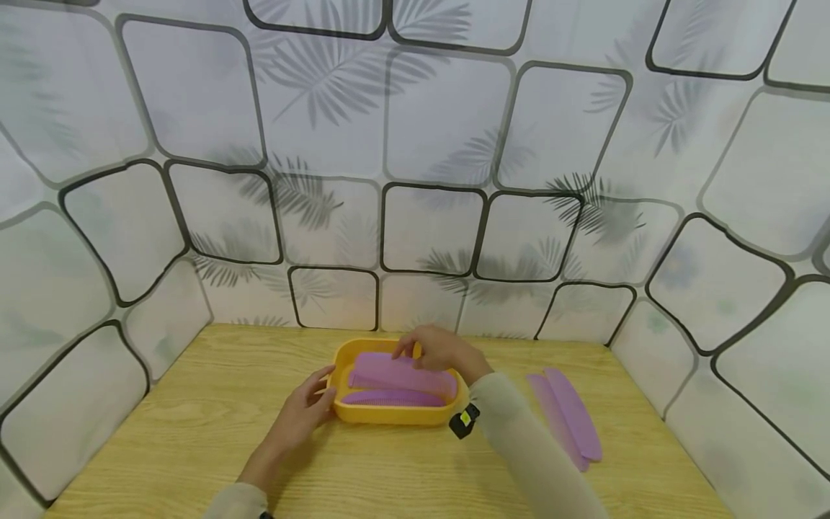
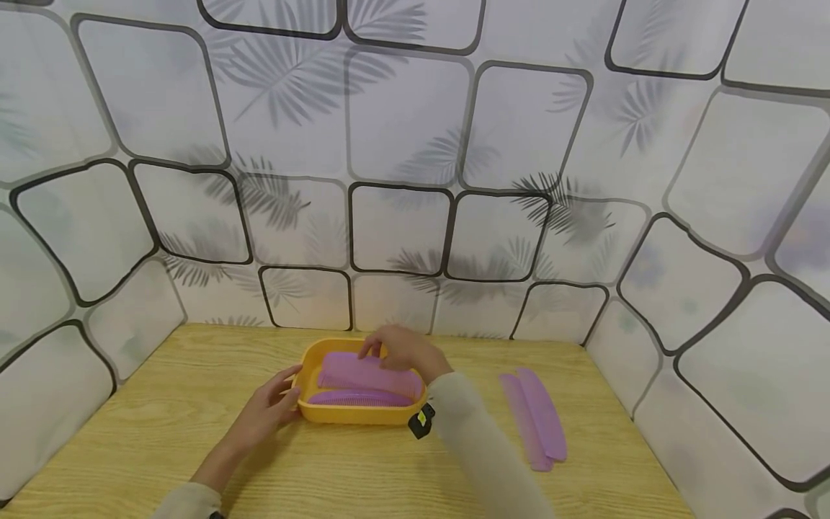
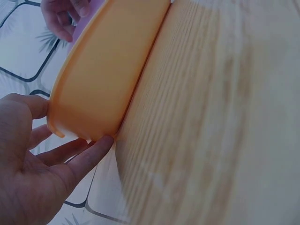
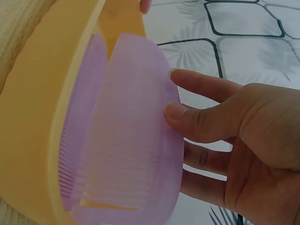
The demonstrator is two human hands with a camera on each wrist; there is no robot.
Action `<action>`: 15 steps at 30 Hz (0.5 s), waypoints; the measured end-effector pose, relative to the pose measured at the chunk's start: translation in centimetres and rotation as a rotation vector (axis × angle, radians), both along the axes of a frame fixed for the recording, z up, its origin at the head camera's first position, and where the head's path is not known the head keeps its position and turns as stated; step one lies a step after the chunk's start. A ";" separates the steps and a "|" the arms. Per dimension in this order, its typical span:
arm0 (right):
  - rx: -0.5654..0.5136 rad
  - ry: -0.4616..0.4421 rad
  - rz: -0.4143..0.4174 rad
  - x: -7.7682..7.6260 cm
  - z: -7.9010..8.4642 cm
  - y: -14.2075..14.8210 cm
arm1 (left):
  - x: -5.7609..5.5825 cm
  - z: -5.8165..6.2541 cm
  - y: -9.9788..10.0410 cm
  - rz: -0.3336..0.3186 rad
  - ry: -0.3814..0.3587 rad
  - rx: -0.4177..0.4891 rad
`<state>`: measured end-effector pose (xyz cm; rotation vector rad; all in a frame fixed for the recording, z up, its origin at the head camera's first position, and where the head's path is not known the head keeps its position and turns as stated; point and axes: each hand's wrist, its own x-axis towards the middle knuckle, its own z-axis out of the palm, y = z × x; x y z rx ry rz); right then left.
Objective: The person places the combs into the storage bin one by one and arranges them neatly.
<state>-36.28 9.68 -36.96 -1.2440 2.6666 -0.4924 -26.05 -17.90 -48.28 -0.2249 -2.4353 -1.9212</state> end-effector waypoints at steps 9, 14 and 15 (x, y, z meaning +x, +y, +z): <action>0.025 0.019 0.057 -0.1 -1.0 -0.9 | -0.2 -0.2 -0.1 0.007 0.003 -0.006; 0.038 0.014 0.057 -0.1 -1.5 -1.1 | -0.2 -0.2 -0.1 0.008 0.004 -0.006; 0.039 0.013 0.059 -0.1 -1.6 -1.2 | -0.2 -0.2 -0.1 0.010 0.003 -0.007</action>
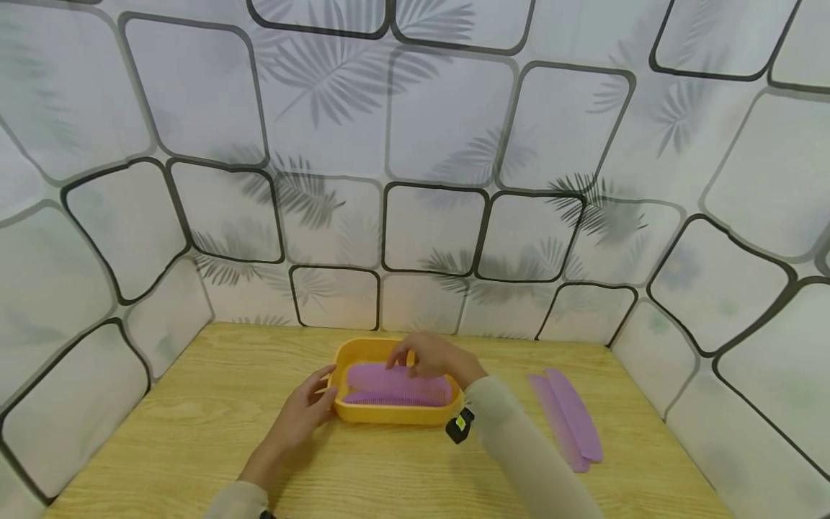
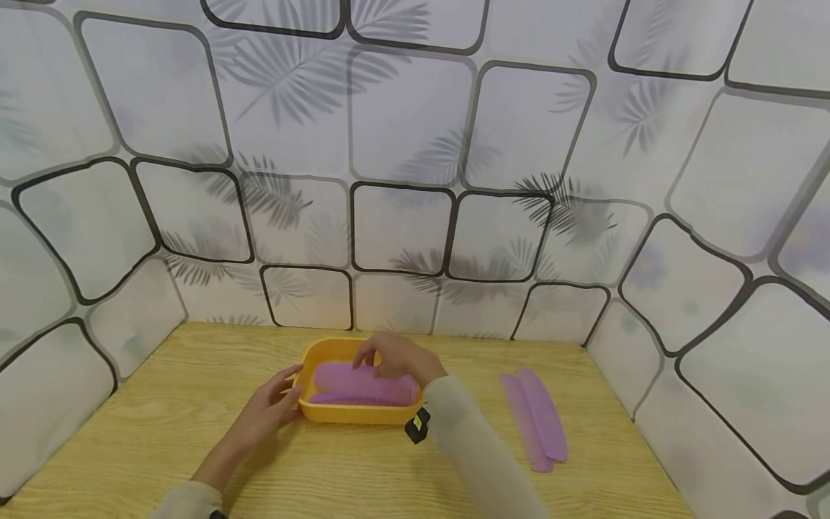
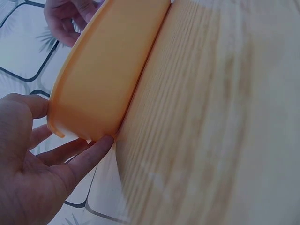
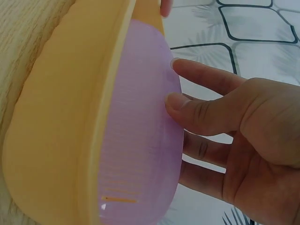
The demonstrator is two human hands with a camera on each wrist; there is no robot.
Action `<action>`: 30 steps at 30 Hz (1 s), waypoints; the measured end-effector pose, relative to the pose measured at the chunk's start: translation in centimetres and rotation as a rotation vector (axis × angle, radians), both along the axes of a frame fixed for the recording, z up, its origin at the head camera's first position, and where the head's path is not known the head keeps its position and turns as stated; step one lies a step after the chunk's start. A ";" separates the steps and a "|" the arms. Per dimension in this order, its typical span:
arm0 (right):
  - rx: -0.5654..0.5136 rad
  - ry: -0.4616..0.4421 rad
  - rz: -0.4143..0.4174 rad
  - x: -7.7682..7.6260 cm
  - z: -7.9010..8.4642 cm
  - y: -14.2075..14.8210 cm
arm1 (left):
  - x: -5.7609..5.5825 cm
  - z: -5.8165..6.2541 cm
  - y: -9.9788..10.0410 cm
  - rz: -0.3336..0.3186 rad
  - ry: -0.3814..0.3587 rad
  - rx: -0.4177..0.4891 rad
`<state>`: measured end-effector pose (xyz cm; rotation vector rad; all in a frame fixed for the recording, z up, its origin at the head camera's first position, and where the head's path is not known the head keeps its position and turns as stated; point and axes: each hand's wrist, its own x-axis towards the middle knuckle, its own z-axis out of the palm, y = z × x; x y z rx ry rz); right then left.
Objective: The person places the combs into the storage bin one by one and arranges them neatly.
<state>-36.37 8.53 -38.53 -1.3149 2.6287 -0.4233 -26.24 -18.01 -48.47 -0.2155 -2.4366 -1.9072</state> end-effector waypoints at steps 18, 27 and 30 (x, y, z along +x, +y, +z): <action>-0.039 -0.127 0.008 0.0 -1.3 -0.1 | 0.1 0.2 0.1 0.007 -0.005 -0.007; -0.033 -0.132 0.007 -0.3 -2.0 0.0 | 0.1 0.2 0.2 0.004 -0.004 -0.003; -0.031 -0.121 0.012 -0.3 -2.1 0.0 | 0.2 0.2 0.1 0.001 -0.007 -0.001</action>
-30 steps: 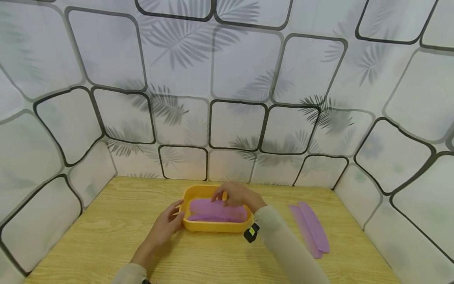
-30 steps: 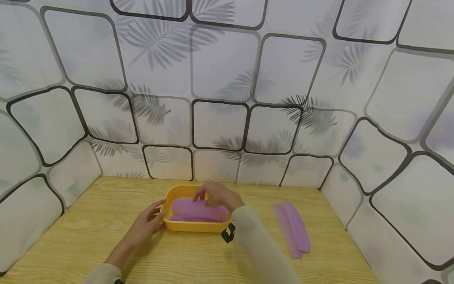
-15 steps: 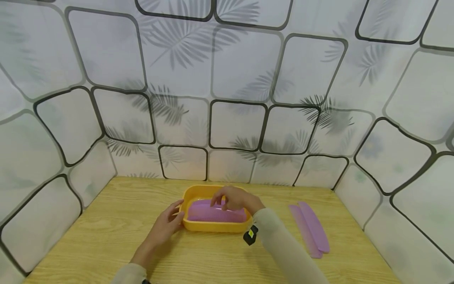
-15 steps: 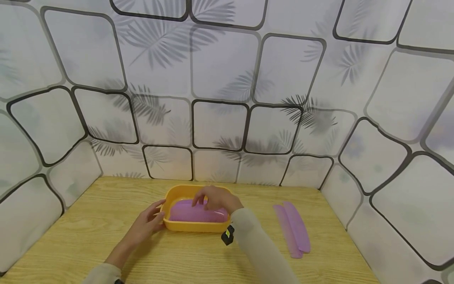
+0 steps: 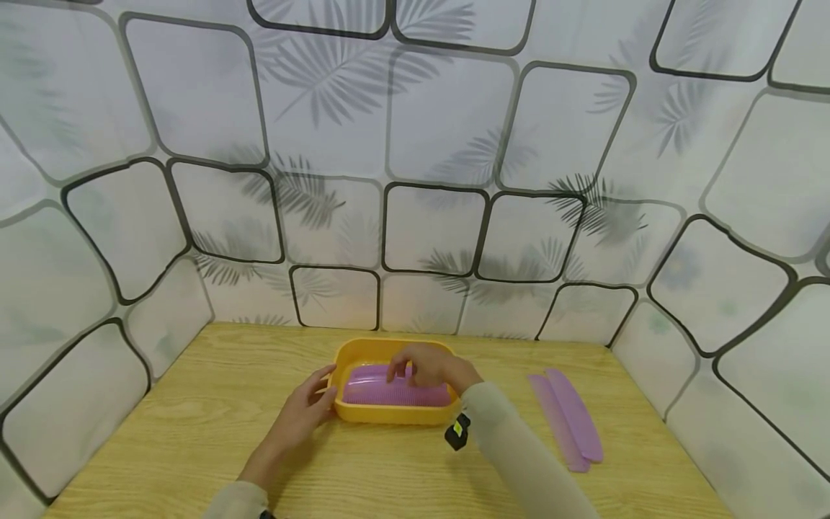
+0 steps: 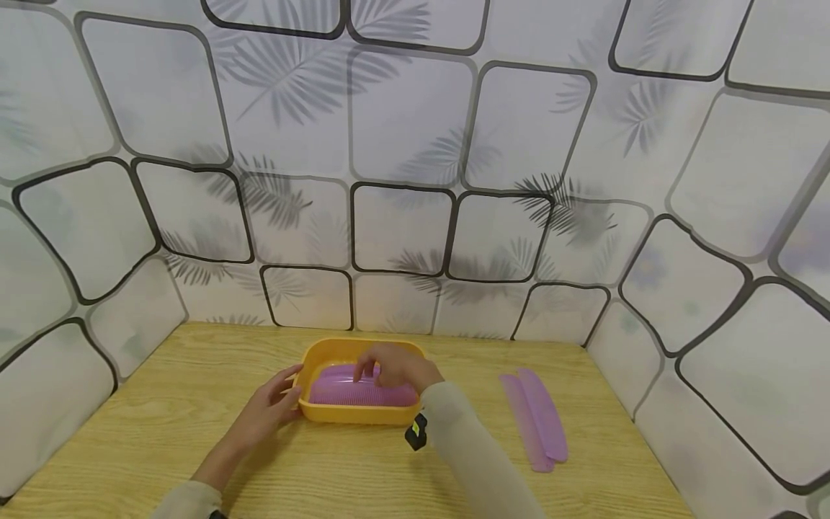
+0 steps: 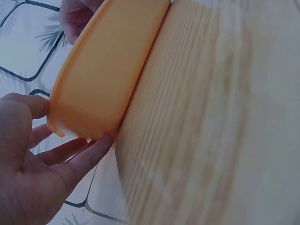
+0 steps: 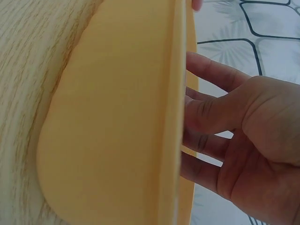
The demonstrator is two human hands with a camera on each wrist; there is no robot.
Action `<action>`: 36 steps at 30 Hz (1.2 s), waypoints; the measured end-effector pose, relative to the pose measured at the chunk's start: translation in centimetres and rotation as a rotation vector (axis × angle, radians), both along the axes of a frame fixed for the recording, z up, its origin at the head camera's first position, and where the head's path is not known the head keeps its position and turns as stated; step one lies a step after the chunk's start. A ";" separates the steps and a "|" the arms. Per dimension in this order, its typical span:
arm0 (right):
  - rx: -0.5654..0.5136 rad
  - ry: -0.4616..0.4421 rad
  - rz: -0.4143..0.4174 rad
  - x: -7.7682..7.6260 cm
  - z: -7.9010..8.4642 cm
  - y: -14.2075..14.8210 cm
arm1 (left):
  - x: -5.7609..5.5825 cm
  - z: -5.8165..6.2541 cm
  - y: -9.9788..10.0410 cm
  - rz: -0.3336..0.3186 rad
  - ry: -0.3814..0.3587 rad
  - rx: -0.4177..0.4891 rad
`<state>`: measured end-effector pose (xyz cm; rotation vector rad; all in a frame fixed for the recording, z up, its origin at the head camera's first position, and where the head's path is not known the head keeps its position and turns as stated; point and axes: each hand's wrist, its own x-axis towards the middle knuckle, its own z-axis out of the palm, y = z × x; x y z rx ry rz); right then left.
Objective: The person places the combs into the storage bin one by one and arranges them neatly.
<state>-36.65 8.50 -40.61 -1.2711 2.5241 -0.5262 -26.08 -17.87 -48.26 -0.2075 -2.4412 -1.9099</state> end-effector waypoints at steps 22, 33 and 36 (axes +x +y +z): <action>0.014 -0.042 -0.065 0.2 -0.6 -0.4 | 0.1 0.3 0.1 0.001 -0.003 0.017; 0.069 0.012 -0.074 0.1 -1.3 -0.2 | 0.1 0.1 0.1 -0.008 -0.007 0.019; 0.062 0.008 -0.074 0.1 -1.3 -0.1 | 0.2 0.2 0.1 0.001 -0.017 0.022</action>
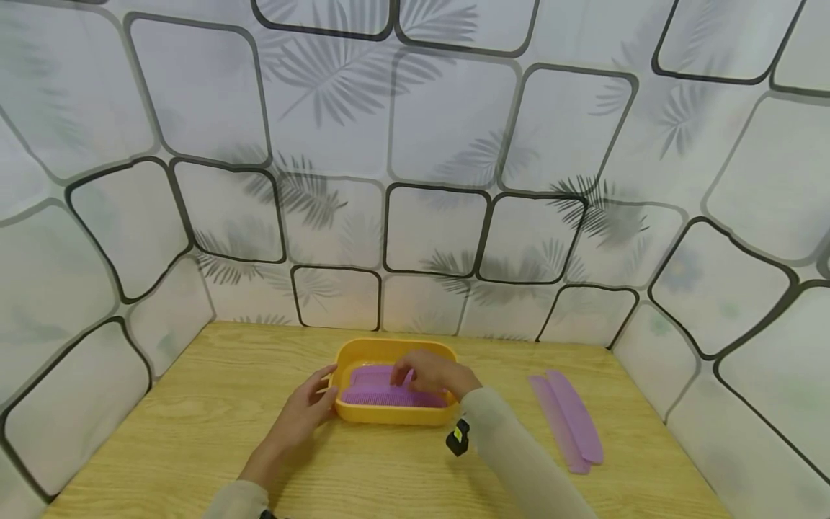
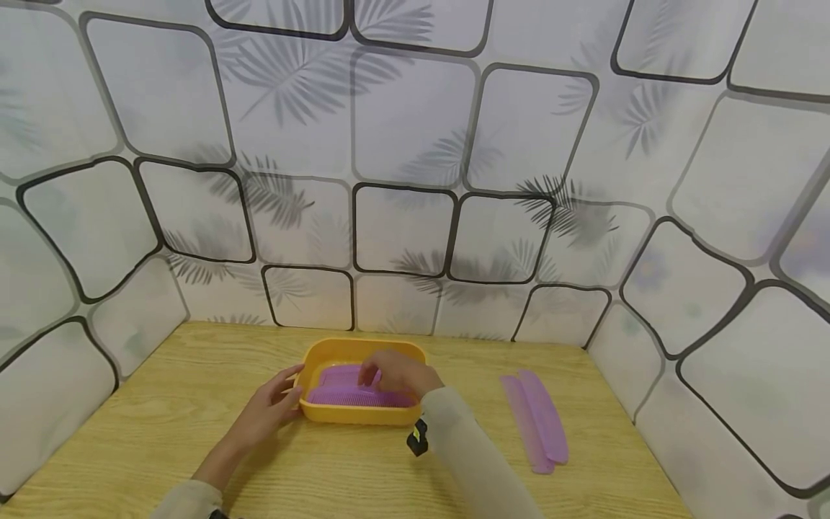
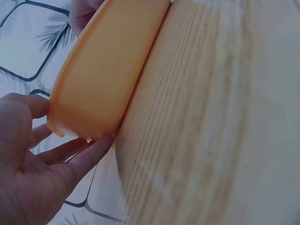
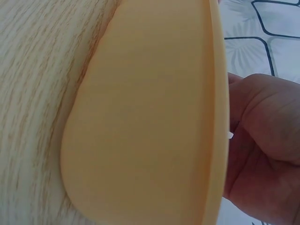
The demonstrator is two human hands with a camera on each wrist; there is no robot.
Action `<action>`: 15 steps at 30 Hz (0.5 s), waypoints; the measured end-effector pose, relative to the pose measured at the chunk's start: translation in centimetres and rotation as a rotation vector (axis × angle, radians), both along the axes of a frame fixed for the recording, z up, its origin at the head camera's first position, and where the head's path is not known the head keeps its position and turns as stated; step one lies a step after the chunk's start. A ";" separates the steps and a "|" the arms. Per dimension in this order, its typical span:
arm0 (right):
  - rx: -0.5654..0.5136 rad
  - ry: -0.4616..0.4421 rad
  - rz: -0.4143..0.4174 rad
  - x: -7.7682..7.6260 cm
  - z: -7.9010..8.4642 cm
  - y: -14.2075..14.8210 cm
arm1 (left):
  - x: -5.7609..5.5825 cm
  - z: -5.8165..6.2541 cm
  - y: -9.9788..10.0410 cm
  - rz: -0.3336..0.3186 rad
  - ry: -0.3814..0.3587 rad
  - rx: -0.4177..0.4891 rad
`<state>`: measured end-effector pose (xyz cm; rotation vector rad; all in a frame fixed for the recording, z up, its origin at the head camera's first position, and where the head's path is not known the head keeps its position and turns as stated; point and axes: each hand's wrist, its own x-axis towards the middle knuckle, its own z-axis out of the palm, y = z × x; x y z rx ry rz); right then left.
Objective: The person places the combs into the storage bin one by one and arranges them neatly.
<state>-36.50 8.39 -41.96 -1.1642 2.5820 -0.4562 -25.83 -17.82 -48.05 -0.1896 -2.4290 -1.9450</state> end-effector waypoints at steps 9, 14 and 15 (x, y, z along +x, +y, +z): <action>-0.063 -0.078 -0.019 0.0 0.6 0.8 | 0.0 0.0 0.0 -0.007 0.012 -0.020; -0.105 -0.071 0.001 -0.1 1.0 1.8 | 0.0 0.0 0.0 -0.004 0.012 -0.016; -0.106 -0.070 -0.001 -0.1 1.1 2.0 | -0.1 0.0 0.0 -0.001 0.011 -0.014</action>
